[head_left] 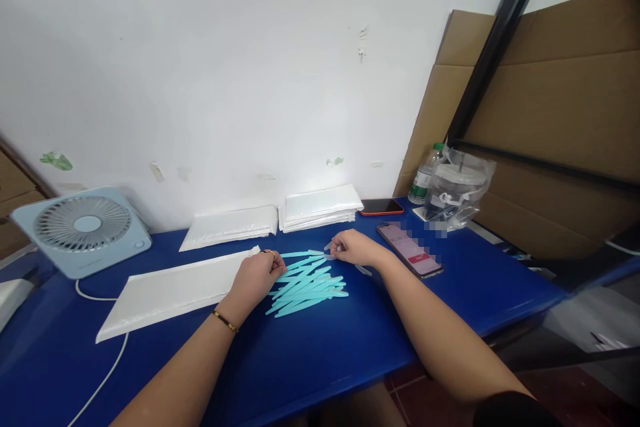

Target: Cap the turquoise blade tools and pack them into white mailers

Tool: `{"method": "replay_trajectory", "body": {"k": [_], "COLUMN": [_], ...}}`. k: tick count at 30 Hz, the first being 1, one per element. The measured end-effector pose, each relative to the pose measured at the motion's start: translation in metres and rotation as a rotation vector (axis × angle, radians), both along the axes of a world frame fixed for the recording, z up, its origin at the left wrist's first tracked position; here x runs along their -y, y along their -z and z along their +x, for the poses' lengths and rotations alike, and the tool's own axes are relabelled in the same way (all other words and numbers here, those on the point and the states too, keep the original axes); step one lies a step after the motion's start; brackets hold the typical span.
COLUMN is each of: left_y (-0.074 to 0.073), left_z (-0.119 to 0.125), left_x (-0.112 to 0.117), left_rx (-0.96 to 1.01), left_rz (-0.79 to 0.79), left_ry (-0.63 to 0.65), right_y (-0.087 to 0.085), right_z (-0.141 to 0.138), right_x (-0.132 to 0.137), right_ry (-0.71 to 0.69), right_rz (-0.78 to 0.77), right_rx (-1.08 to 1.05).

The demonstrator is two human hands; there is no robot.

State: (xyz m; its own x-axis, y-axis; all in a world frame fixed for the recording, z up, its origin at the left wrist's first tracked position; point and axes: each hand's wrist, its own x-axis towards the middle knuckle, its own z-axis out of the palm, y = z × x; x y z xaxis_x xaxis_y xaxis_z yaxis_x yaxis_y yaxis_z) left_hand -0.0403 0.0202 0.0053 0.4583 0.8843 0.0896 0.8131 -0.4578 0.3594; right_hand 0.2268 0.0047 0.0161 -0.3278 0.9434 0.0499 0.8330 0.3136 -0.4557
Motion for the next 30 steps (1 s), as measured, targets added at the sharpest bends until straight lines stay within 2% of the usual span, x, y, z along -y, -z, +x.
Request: {"method": "replay_trajectory", "body": {"k": [6,16,22,24,26,30], "left_y": [-0.003,-0.003,-0.009,-0.01,-0.011,-0.009], "left_z": [-0.001,0.013,0.008,0.004,0.0,-0.002], "left_x": [0.002,0.011,0.007,0.006,0.006,0.008], "left_rx": [-0.002,-0.046,0.022,0.011,0.009,0.023], "left_rz": [-0.009,-0.023,0.09,0.045,-0.03,-0.157], "left_ry": [-0.002,0.039,0.05,0.094,0.118,0.117], "right_y": [0.003,0.006,-0.014,-0.023,-0.029,-0.028], "right_z": [0.001,-0.013,0.009,0.022,0.032,0.036], "right_x": [-0.003,0.0,0.007,0.013,0.02,0.026], "right_ry": [0.012,-0.096,-0.015,0.029,0.078,0.123], "right_rz": [0.015,0.005,0.016,-0.044,-0.168,-0.398], "right_rx": [0.019,-0.016,-0.101,-0.07,-0.022,0.029]}}
